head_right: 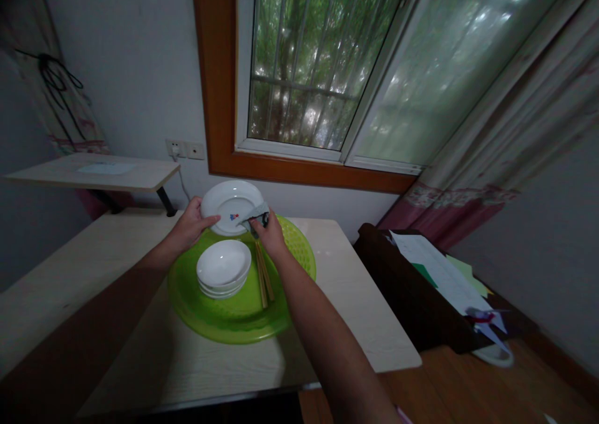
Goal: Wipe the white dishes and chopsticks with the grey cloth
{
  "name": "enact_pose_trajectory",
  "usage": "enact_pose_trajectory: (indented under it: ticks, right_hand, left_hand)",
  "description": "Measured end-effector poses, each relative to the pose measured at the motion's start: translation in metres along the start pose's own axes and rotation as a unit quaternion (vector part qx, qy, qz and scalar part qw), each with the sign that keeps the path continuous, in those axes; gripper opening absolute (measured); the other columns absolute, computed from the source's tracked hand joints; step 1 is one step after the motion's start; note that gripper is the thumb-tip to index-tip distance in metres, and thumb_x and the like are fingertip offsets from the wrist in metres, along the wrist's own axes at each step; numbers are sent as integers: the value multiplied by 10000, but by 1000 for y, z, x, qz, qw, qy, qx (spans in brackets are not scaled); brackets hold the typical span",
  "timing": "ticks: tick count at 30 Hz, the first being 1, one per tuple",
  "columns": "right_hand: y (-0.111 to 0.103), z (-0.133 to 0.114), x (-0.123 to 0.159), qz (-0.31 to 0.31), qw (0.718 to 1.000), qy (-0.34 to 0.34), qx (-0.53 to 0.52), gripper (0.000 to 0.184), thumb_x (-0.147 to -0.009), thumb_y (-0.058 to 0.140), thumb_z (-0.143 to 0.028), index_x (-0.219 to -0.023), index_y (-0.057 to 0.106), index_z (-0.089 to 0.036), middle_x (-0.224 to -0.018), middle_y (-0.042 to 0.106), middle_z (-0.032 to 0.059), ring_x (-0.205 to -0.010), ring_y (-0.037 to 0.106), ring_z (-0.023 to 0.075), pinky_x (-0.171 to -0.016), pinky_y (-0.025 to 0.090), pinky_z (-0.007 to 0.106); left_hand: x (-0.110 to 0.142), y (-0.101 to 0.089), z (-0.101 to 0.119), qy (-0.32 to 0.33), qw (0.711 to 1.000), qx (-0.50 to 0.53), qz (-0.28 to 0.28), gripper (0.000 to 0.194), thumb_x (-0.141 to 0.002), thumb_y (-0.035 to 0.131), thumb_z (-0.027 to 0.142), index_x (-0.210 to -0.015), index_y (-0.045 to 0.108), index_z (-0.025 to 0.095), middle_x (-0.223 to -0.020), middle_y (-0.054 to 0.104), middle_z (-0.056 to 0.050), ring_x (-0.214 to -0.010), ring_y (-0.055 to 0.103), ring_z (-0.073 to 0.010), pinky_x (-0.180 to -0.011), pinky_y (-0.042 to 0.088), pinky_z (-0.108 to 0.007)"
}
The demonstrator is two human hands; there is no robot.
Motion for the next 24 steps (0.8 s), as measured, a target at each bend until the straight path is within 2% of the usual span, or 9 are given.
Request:
enact_pose_trajectory:
  ticks: [5,11,18,24]
  right_hand:
    - [-4,7,-3,36,999,-16,-22,486,-822,659,-430,-1228,539,-192,-1193,647,97,-1113,586,240,-1000,482,447]
    - [-20,-9,-2,76,992,-77,65,524,-840,608,-263,-1352,501,-218,-1264,548,115,-1200,512,250,-1081,421,444]
    - [-13,-33,2,10,977,-147,154,678,-815,525,-123,-1472,394,-225,-1325,474,131,-1265,461,263,-1136,375,476]
    - [-9,-41,6,-18,969,-178,168,765,-785,502,-68,-1511,346,-250,-1370,447,131,-1299,434,276,-1150,361,499]
  left_hand:
    - [-6,2,-8,4,1000,-18,-1,517,-693,772,363,-1025,406,212,-1024,594,-31,-989,616,-191,-866,518,-338]
    - [-5,12,-10,-29,997,-59,-34,565,-654,784,327,-1073,425,207,-1114,639,-91,-1007,655,-218,-865,533,-373]
    - [-2,16,-6,-5,992,-112,-53,509,-698,761,362,-1102,499,194,-1095,665,-91,-986,664,-220,-862,524,-366]
    - [2,14,-5,9,974,-222,-49,429,-711,746,399,-1002,496,208,-906,647,-32,-813,632,-199,-683,480,-297]
Point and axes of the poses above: each hand's wrist, its own x-axis away from the middle knuckle, its own y-axis out of the palm, z = x × y, the point moved 8 cm from there along -x, towards the middle knuckle
